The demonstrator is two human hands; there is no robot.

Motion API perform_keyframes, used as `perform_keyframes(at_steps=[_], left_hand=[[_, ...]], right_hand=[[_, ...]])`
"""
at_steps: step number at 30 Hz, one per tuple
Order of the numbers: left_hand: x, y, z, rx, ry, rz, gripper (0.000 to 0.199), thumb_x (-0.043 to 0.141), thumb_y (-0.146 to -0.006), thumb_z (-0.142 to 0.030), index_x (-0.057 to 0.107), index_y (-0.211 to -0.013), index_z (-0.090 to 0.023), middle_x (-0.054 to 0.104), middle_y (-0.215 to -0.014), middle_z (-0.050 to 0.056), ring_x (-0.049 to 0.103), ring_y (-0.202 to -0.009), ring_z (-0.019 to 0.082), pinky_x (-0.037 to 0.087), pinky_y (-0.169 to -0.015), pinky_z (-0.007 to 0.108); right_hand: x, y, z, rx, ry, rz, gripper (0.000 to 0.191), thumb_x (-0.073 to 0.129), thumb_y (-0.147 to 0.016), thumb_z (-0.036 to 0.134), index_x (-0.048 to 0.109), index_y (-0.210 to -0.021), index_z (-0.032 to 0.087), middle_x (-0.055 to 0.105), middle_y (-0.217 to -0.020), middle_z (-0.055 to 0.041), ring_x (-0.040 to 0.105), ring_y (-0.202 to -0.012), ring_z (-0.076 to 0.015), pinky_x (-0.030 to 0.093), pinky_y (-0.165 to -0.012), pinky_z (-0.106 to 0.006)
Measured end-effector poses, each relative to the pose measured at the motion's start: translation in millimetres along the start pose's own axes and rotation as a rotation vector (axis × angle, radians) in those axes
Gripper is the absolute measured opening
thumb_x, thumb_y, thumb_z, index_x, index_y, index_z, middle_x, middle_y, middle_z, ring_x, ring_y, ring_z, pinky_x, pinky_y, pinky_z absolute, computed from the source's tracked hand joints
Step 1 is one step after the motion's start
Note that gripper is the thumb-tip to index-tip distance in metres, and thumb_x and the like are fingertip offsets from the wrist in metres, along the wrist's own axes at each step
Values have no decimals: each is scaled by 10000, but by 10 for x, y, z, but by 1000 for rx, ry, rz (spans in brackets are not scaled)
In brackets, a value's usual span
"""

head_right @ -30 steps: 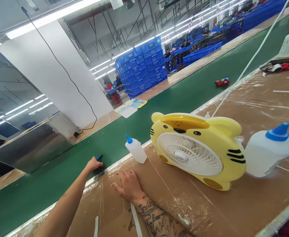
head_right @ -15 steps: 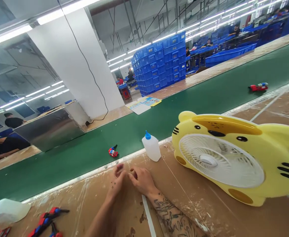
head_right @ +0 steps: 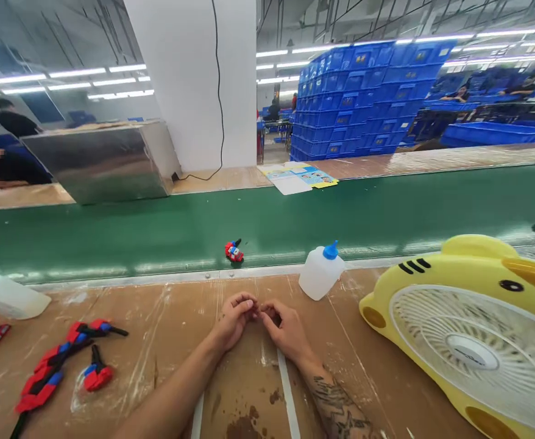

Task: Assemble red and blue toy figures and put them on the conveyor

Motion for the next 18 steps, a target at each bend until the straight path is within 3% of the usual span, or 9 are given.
perform_keyframes(at_steps=[10,18], left_hand=[[-36,-12,-75,-133,254,56,243,755,-710,-324,692,-829,-121,694,-766,59,683,-745,183,503,-727,266],[-42,-26,-60,-210,312,134,287,702,-773,-338,712,-922,-93,743,-886,122,706,-863,233,518,-839,332]], right_hand=[[-7,48,-120,86,86,-17,223,590,-876,397,680,-869,193,449,-556,50,390,-505,-125,315,-500,-255],[-46,90,-176,133,66,-51,282,578,-886,439,676,-813,185,466,-544,41,381,-502,-124,326,-505,-258]])
Point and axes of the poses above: each hand's wrist, its own y-axis away from the middle knuckle, its own x-axis out of the palm, z = x × y, the point moved 2 cm from there along -y, towards the middle knuckle
